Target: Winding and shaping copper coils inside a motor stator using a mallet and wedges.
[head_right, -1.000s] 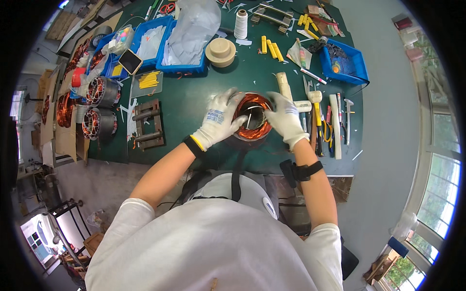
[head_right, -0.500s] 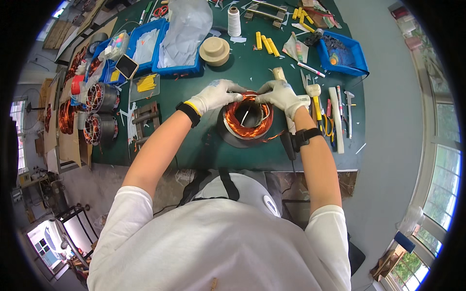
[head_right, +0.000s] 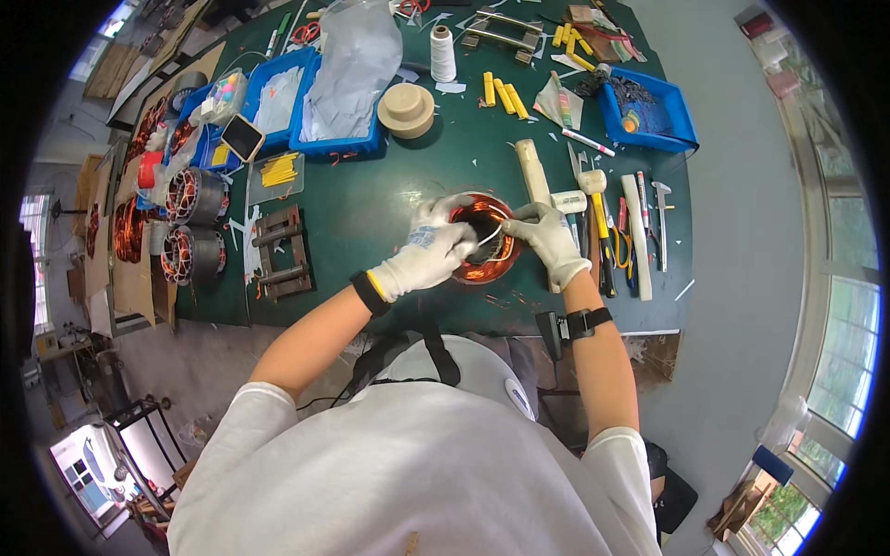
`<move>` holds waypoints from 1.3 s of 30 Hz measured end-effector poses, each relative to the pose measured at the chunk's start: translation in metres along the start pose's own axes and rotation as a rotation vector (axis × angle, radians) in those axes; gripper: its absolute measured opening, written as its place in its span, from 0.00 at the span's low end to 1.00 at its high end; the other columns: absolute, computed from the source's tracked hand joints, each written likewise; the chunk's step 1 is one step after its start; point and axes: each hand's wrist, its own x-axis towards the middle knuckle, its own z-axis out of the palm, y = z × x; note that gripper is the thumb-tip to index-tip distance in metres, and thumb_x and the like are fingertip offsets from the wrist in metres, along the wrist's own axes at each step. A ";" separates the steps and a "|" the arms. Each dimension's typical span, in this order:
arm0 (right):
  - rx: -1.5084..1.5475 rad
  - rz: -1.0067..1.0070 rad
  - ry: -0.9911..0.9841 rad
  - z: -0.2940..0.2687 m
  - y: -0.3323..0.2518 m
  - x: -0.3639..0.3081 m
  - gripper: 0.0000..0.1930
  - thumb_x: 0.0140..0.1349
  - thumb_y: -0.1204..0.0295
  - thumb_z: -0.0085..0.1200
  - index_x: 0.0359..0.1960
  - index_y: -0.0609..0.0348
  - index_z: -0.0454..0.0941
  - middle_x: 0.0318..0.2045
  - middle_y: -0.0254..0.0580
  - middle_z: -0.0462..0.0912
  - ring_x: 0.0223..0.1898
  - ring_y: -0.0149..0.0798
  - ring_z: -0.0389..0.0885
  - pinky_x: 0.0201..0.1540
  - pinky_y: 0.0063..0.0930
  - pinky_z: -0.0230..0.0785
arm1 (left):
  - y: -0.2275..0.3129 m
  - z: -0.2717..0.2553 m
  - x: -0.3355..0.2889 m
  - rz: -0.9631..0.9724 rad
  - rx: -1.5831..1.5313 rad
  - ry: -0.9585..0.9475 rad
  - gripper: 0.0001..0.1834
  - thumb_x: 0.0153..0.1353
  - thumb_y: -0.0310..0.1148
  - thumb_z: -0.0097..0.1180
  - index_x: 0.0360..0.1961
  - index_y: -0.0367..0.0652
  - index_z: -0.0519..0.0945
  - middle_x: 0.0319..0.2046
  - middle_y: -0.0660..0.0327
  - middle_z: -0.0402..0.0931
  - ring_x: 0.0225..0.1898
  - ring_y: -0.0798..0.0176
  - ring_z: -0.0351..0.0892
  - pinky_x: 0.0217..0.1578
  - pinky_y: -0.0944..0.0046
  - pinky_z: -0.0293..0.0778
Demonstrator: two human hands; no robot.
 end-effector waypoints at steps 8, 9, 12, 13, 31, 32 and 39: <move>0.208 0.080 0.008 0.006 0.005 -0.012 0.20 0.53 0.67 0.68 0.42 0.69 0.77 0.32 0.41 0.83 0.33 0.30 0.80 0.39 0.22 0.73 | 0.006 -0.012 -0.014 -0.265 0.038 -0.137 0.12 0.60 0.44 0.54 0.39 0.58 0.86 0.65 0.41 0.59 0.65 0.32 0.52 0.65 0.38 0.47; 0.209 0.078 -0.015 0.007 0.007 -0.013 0.20 0.53 0.67 0.68 0.42 0.69 0.77 0.32 0.41 0.83 0.33 0.30 0.80 0.39 0.22 0.73 | 0.008 -0.010 -0.012 -0.297 -0.093 -0.021 0.13 0.60 0.45 0.53 0.33 0.55 0.87 0.64 0.40 0.60 0.66 0.32 0.52 0.65 0.39 0.46; 0.189 0.071 0.031 0.008 0.009 -0.014 0.19 0.54 0.66 0.66 0.41 0.69 0.78 0.32 0.40 0.83 0.33 0.28 0.80 0.39 0.22 0.71 | 0.008 -0.001 0.015 -0.209 -0.268 0.146 0.16 0.59 0.48 0.53 0.25 0.53 0.86 0.64 0.47 0.63 0.65 0.39 0.55 0.65 0.45 0.48; 0.176 0.072 0.018 0.008 0.008 -0.015 0.19 0.54 0.66 0.66 0.41 0.69 0.78 0.32 0.40 0.83 0.33 0.28 0.80 0.39 0.22 0.71 | 0.004 -0.001 0.020 -0.326 -0.368 0.129 0.17 0.59 0.49 0.53 0.26 0.52 0.86 0.65 0.47 0.62 0.65 0.39 0.55 0.66 0.46 0.49; -0.741 -0.486 -0.049 0.028 -0.042 0.027 0.17 0.55 0.70 0.57 0.45 0.67 0.79 0.38 0.51 0.84 0.44 0.50 0.82 0.51 0.36 0.72 | -0.036 -0.043 0.026 -0.228 -0.333 -0.226 0.21 0.57 0.33 0.56 0.53 0.41 0.79 0.45 0.51 0.81 0.43 0.57 0.81 0.48 0.61 0.74; -0.553 -0.358 -0.127 0.022 -0.041 0.030 0.17 0.54 0.71 0.58 0.45 0.67 0.80 0.39 0.51 0.84 0.43 0.47 0.83 0.50 0.33 0.73 | -0.041 -0.044 0.027 -0.286 -0.416 -0.252 0.21 0.58 0.32 0.57 0.53 0.41 0.79 0.44 0.55 0.82 0.41 0.62 0.80 0.46 0.63 0.74; -0.370 -0.325 -0.144 0.010 -0.028 0.034 0.20 0.53 0.67 0.63 0.46 0.65 0.81 0.42 0.50 0.84 0.47 0.42 0.81 0.56 0.29 0.69 | -0.043 -0.037 0.026 -0.367 -0.614 -0.140 0.19 0.60 0.29 0.58 0.54 0.42 0.80 0.39 0.69 0.80 0.35 0.75 0.71 0.37 0.73 0.71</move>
